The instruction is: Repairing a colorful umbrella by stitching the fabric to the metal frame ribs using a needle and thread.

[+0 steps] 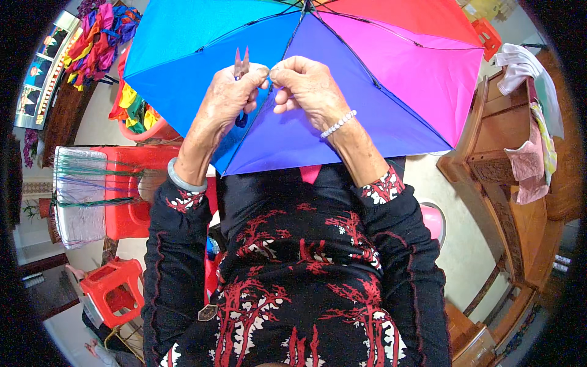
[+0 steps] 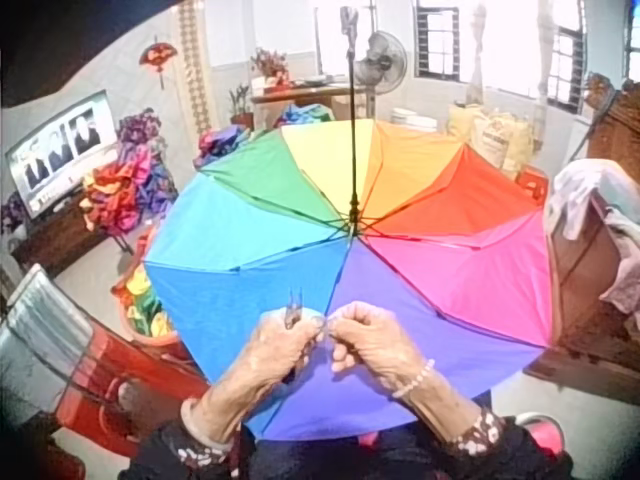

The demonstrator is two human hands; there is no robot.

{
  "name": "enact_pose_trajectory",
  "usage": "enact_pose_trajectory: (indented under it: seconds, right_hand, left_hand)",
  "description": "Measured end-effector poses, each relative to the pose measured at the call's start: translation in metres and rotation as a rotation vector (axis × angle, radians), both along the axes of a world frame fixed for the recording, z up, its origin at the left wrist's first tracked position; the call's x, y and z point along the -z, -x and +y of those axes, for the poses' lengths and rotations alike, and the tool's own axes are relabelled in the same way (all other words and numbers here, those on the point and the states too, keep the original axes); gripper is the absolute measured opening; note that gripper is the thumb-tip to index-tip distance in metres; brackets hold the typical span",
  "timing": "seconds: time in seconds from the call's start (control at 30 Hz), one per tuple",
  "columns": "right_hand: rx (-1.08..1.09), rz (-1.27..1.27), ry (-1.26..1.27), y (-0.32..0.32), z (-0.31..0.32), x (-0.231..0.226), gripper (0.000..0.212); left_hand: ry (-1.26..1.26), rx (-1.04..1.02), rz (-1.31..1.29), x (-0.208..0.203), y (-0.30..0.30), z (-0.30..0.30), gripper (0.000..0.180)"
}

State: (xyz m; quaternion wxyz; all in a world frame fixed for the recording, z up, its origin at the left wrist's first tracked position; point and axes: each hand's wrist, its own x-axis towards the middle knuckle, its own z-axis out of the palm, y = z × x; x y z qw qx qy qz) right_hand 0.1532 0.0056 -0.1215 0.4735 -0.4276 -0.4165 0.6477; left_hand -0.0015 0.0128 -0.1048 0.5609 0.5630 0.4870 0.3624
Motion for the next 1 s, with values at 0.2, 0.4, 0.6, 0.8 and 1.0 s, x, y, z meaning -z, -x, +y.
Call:
enact_pose_trajectory:
  seconds: [0.2, 0.4, 0.6, 0.8, 1.0]
  right_hand:
    - [-0.024, 0.223, 0.105, 0.006, -0.001, 0.002, 0.010]
    - [0.010, 0.297, 0.132, 0.009, -0.001, 0.004, 0.008]
    - [0.005, 0.348, 0.161, 0.010, -0.001, 0.003, 0.007]
    - [0.003, 0.360, 0.160, 0.009, 0.000, 0.004, 0.007]
    - [0.055, 0.341, 0.127, 0.013, 0.001, 0.005, 0.008]
  left_hand:
    - [-0.172, -0.095, 0.008, 0.005, -0.006, -0.002, 0.018]
    - [-0.252, -0.109, -0.043, 0.009, -0.007, 0.000, 0.015]
    - [-0.232, -0.106, -0.048, 0.010, -0.006, 0.000, 0.015]
    - [-0.334, -0.121, 0.007, 0.010, -0.009, -0.001, 0.012]
    - [-0.368, -0.145, 0.053, 0.012, -0.009, -0.001, 0.013]
